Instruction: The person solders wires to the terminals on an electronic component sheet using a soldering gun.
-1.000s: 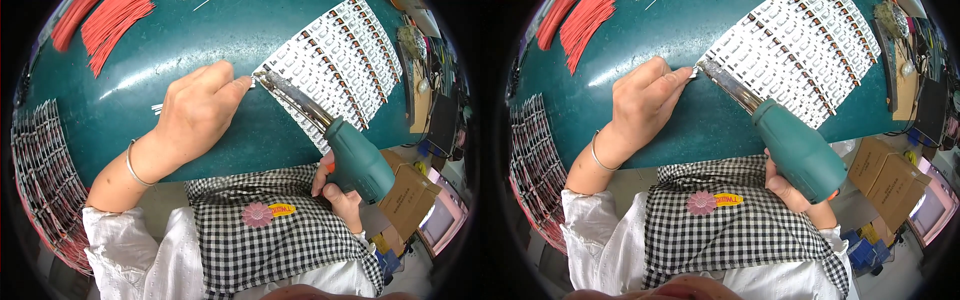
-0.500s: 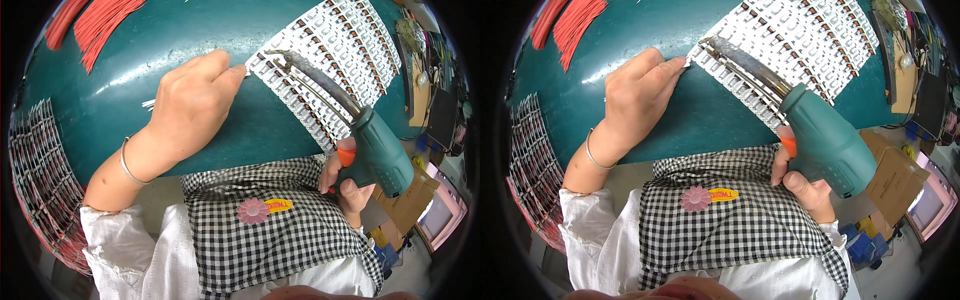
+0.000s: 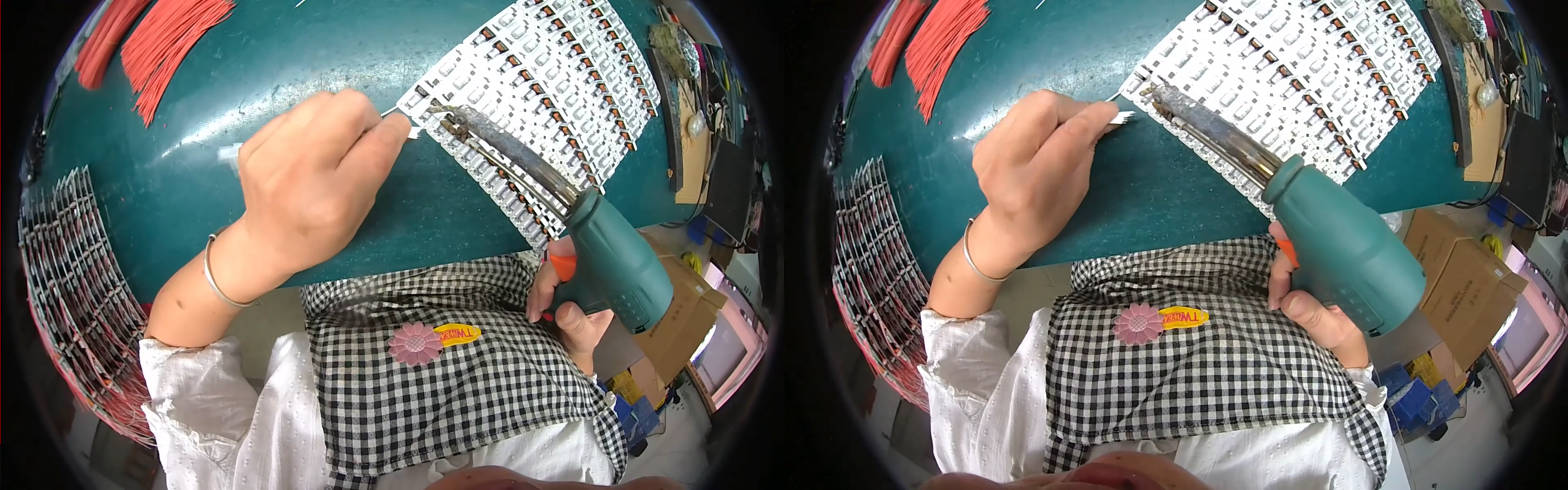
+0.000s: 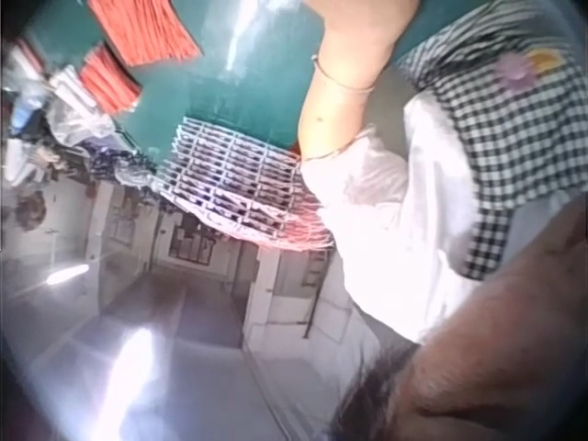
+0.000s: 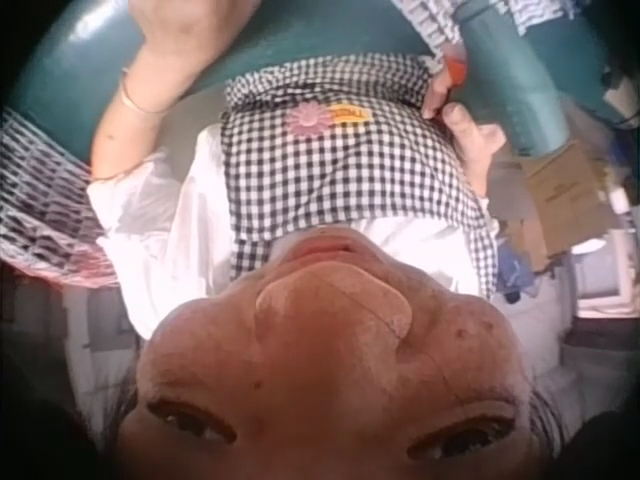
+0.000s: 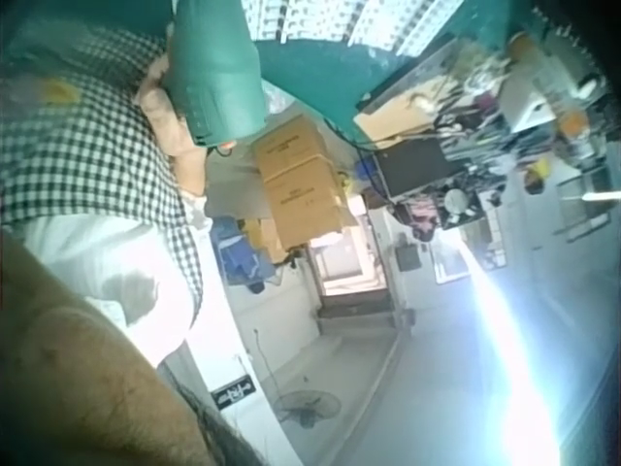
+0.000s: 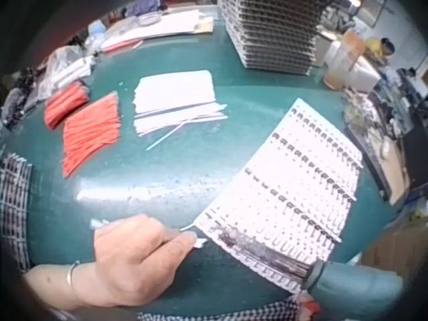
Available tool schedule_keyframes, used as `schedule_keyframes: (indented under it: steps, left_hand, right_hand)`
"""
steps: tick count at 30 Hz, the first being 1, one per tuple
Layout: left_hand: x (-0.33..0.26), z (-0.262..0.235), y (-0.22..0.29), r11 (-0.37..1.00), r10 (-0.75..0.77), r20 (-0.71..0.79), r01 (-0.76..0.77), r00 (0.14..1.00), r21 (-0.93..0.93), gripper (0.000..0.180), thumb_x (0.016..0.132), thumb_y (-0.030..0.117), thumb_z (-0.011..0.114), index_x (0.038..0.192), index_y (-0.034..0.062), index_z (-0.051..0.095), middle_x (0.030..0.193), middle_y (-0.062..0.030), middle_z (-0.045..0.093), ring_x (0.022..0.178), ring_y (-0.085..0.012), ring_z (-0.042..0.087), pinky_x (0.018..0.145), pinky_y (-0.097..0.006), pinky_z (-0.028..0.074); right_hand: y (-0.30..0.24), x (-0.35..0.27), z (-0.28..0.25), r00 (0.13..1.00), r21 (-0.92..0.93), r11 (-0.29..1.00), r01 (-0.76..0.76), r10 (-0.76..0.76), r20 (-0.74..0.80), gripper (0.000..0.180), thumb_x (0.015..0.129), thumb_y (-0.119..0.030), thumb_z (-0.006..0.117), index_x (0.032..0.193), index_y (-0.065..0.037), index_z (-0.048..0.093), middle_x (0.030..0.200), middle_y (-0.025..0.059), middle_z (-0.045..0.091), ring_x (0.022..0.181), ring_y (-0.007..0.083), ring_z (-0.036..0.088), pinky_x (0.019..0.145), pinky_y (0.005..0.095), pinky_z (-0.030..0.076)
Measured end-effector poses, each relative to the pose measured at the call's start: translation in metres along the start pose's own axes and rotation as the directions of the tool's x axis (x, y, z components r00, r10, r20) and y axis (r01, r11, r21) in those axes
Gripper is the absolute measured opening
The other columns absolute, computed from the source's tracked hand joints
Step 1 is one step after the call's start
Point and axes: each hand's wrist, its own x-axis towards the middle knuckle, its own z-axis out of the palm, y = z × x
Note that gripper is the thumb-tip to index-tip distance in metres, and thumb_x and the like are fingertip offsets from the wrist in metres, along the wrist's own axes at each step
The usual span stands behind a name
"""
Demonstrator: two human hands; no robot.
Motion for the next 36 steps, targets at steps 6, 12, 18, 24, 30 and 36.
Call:
schedule_keyframes:
  steps: [6,12,18,24,30,36]
  left_hand:
    - [-0.006,0.003,0.004,0.996,-0.07,0.13,0.076,0.989,-0.047,0.024,0.06,0.001,0.064,0.084,0.0025,0.067,0.065,-0.004,0.041,0.051,-0.0176,0.047,0.04,-0.031,0.038]
    - [-0.006,0.003,0.006,0.992,-0.105,0.147,0.115,0.984,-0.059,0.022,0.062,-0.001,0.065,0.084,0.0016,0.067,0.064,-0.0048,0.039,0.051,-0.0181,0.047,0.039,-0.032,0.037]
    - [-0.002,0.002,0.007,0.991,-0.106,0.173,0.118,0.979,-0.059,0.019,0.064,-0.001,0.065,0.083,0.0014,0.066,0.065,-0.0054,0.041,0.053,-0.0189,0.048,0.041,-0.032,0.039]
    - [-0.002,0.003,0.006,0.99,-0.104,0.162,0.118,0.981,-0.077,0.018,0.064,-0.002,0.065,0.083,0.0011,0.066,0.066,-0.0056,0.041,0.053,-0.0194,0.048,0.042,-0.033,0.039]
    - [-0.003,0.003,0.006,0.989,-0.107,0.172,0.122,0.979,-0.079,0.019,0.064,-0.002,0.065,0.083,0.0007,0.066,0.065,-0.0057,0.041,0.053,-0.0196,0.048,0.042,-0.033,0.039]
    - [-0.002,0.001,0.007,0.99,-0.106,0.173,0.12,0.979,-0.073,0.023,0.064,-0.004,0.073,0.085,0.0033,0.067,0.062,-0.0045,0.045,0.05,-0.0174,0.047,0.043,-0.03,0.037]
  right_hand:
    - [-0.001,0.002,0.004,0.999,-0.047,0.998,-0.047,0.047,-0.002,0.071,0.074,-0.036,0.078,0.116,0.011,0.046,0.057,0.0071,0.051,0.044,0.0155,0.051,0.042,0.0238,0.041]
    - [-0.007,0.002,0.001,0.981,-0.062,0.986,-0.156,0.162,0.109,0.052,0.081,-0.034,0.073,0.117,0.0,0.055,0.071,0.0038,0.057,0.062,0.0127,0.054,0.058,0.025,0.044]
    - [0.002,0.003,0.001,0.998,-0.128,0.991,-0.046,0.05,0.027,0.058,0.076,-0.035,0.077,0.105,0.006,0.049,0.064,0.0084,0.053,0.05,0.016,0.052,0.043,0.0257,0.044]
    - [0.0,0.001,0.002,0.998,-0.004,0.998,-0.057,0.057,-0.031,0.059,0.075,-0.035,0.078,0.106,0.007,0.049,0.061,0.0081,0.052,0.048,0.0163,0.052,0.044,0.0257,0.043]
    - [-0.004,0.002,0.004,0.994,-0.034,0.994,-0.106,0.106,0.001,0.068,0.074,-0.036,0.079,0.113,0.01,0.047,0.058,0.0075,0.051,0.048,0.0162,0.053,0.043,0.0245,0.041]
    - [-0.005,0.002,-0.007,0.969,-0.233,0.964,-0.131,0.174,0.176,0.066,0.081,-0.04,0.072,0.128,0.001,0.049,0.071,0.0032,0.058,0.06,0.0104,0.053,0.057,0.024,0.043]
